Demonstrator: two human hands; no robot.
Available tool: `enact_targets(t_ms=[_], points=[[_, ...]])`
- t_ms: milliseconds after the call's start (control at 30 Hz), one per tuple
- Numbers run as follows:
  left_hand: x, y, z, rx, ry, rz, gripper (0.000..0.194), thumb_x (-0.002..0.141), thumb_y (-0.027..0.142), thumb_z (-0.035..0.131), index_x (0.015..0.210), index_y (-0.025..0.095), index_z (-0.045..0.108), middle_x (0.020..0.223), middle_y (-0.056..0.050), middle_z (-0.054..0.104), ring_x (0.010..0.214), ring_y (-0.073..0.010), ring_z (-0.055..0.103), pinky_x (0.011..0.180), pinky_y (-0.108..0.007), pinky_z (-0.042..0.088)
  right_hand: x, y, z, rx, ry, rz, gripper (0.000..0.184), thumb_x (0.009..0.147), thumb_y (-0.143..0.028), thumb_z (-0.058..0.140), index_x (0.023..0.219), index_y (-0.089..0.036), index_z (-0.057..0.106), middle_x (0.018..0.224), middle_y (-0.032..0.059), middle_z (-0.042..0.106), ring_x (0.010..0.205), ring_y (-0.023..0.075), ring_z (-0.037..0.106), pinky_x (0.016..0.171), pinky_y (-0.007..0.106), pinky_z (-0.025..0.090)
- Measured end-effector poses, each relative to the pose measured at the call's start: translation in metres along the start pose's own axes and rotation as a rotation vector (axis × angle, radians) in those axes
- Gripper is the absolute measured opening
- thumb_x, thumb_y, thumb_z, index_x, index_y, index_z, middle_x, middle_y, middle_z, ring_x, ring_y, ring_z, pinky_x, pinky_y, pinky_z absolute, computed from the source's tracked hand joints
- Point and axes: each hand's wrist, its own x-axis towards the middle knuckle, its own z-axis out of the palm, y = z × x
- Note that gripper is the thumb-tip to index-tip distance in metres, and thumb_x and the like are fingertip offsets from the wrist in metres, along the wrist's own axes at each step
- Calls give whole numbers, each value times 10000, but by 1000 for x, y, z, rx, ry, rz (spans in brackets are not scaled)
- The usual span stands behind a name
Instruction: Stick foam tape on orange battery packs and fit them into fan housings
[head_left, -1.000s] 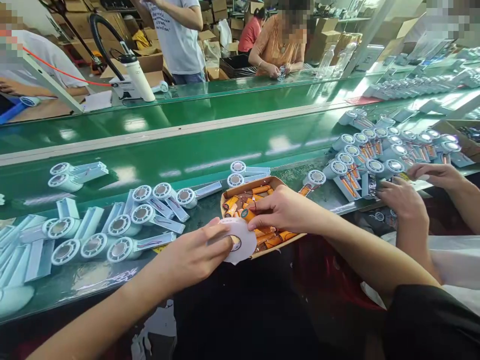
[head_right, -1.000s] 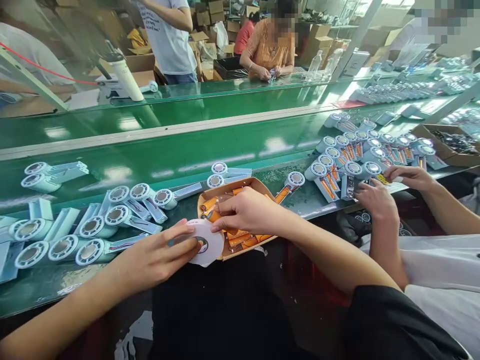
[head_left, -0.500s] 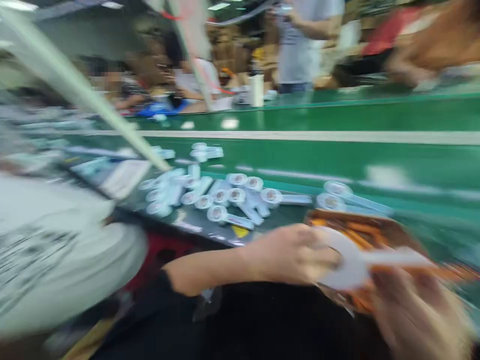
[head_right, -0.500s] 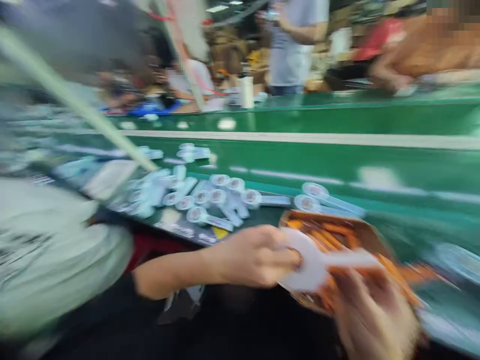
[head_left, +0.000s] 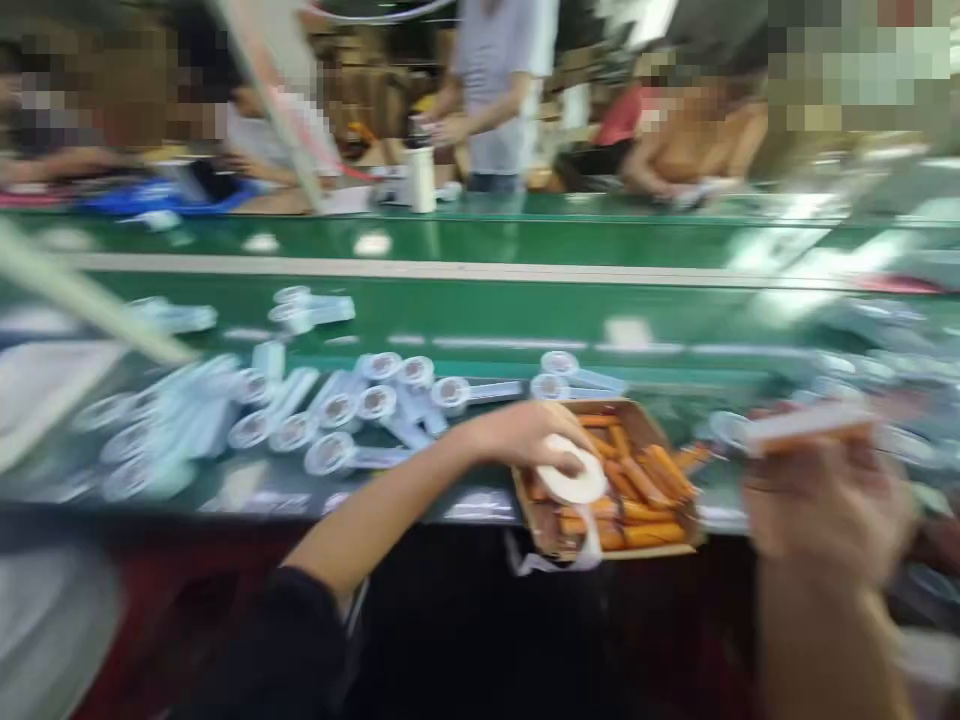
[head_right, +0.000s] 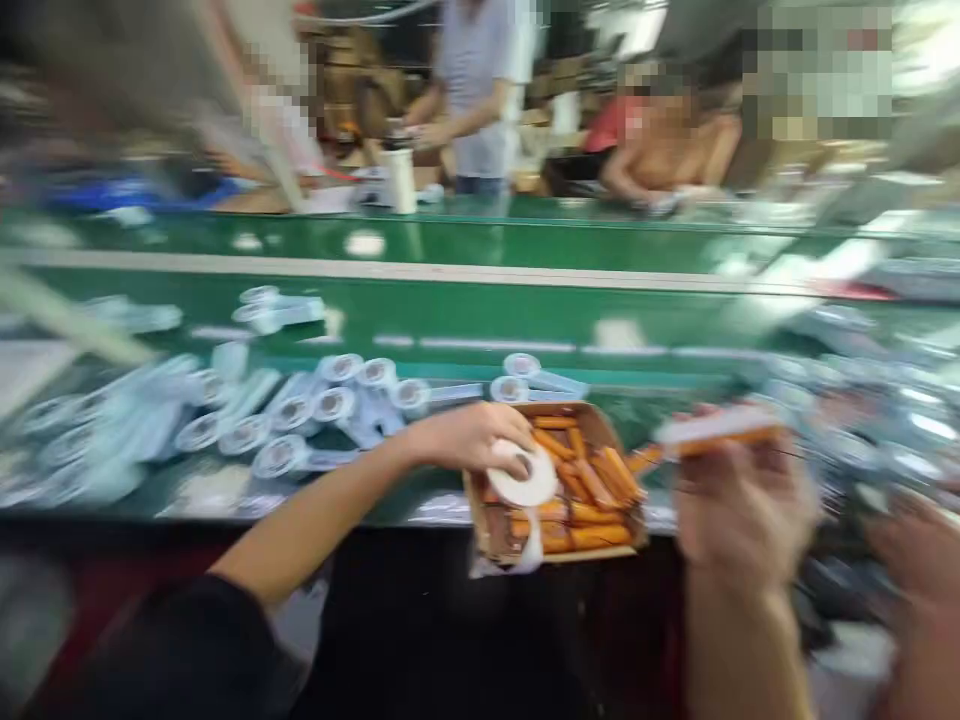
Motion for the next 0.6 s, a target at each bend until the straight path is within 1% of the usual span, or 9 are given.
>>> enact_targets(t_ms=[33, 67, 133, 233, 300, 367, 433, 500, 600], points=[[22, -18, -5, -10, 31, 52, 392, 1107, 435, 453, 1366, 315, 721, 1363, 14, 745, 1224, -160, 680, 1018, -259, 519, 7, -2, -28, 49, 89, -21, 456, 871, -638, 779, 1269, -435, 690, 1163, 64, 784, 1102, 318, 761, 975, 586, 613], [46, -32, -8, -13, 61, 69, 457, 1125, 355, 358, 1411, 234, 695, 1402, -45, 724, 1266, -191, 660, 1062, -302, 507, 9, -3, -47, 115, 131, -47, 513, 819, -607, 837, 1275, -432, 683, 1100, 47, 797, 1050, 316, 782, 968, 600, 623], [90, -49, -10, 17, 77, 58, 461, 1103, 316, 381, 1414, 172, 689, 1485, -106, 664, 1362, -246, 598, 1163, -373, 442, 6, -2, -59, 255, 141, -75, 560, 758, -500, 921, 1256, -396, 689, 1010, 16, 812, 966, 296, 808, 923, 578, 664], [133, -59, -6, 63, -35, 42, 312, 1004, 359, 591, 1201, 245, 805, 1400, -70, 718, 1239, -245, 661, 1111, -353, 464, 1, 0, -51, 331, 100, -65, 444, 777, -392, 936, 1166, -393, 723, 982, 6, 826, 942, 287, 822, 823, 511, 710], [149, -65, -5, 92, -124, 40, 220, 950, 342, 653, 1049, 269, 836, 1204, -47, 789, 1037, -217, 709, 962, -315, 517, 3, -2, -48, 350, 87, -60, 419, 783, -367, 935, 1149, -393, 735, 974, 16, 832, 937, 302, 825, 770, 503, 720], [161, -75, -7, 128, -165, 32, 189, 924, 312, 671, 1016, 280, 833, 1106, -41, 794, 961, -212, 702, 878, -305, 520, 12, -4, -49, 366, 85, -69, 423, 773, -354, 944, 1142, -371, 740, 937, 26, 835, 911, 311, 828, 737, 497, 721], [170, -91, -13, 166, -164, 31, 183, 919, 272, 669, 1015, 273, 824, 1152, -53, 772, 995, -222, 688, 872, -312, 516, 31, -5, -47, 354, 55, -88, 432, 761, -334, 953, 1138, -346, 741, 923, 27, 837, 908, 295, 830, 748, 461, 717], [174, -110, -21, 195, -155, 24, 149, 907, 211, 674, 959, 227, 812, 1200, -77, 741, 1040, -231, 672, 885, -317, 518, 57, -3, -36, 302, -31, -89, 442, 752, -309, 951, 1139, -330, 738, 947, 18, 841, 961, 268, 826, 790, 408, 706], [175, -139, -27, 203, -166, -2, 92, 925, 188, 690, 939, 138, 766, 1131, -91, 718, 1007, -212, 669, 891, -324, 543, 107, 8, 1, 173, -192, -62, 421, 744, -321, 918, 1123, -280, 738, 931, 7, 840, 934, 235, 820, 792, 354, 677]])
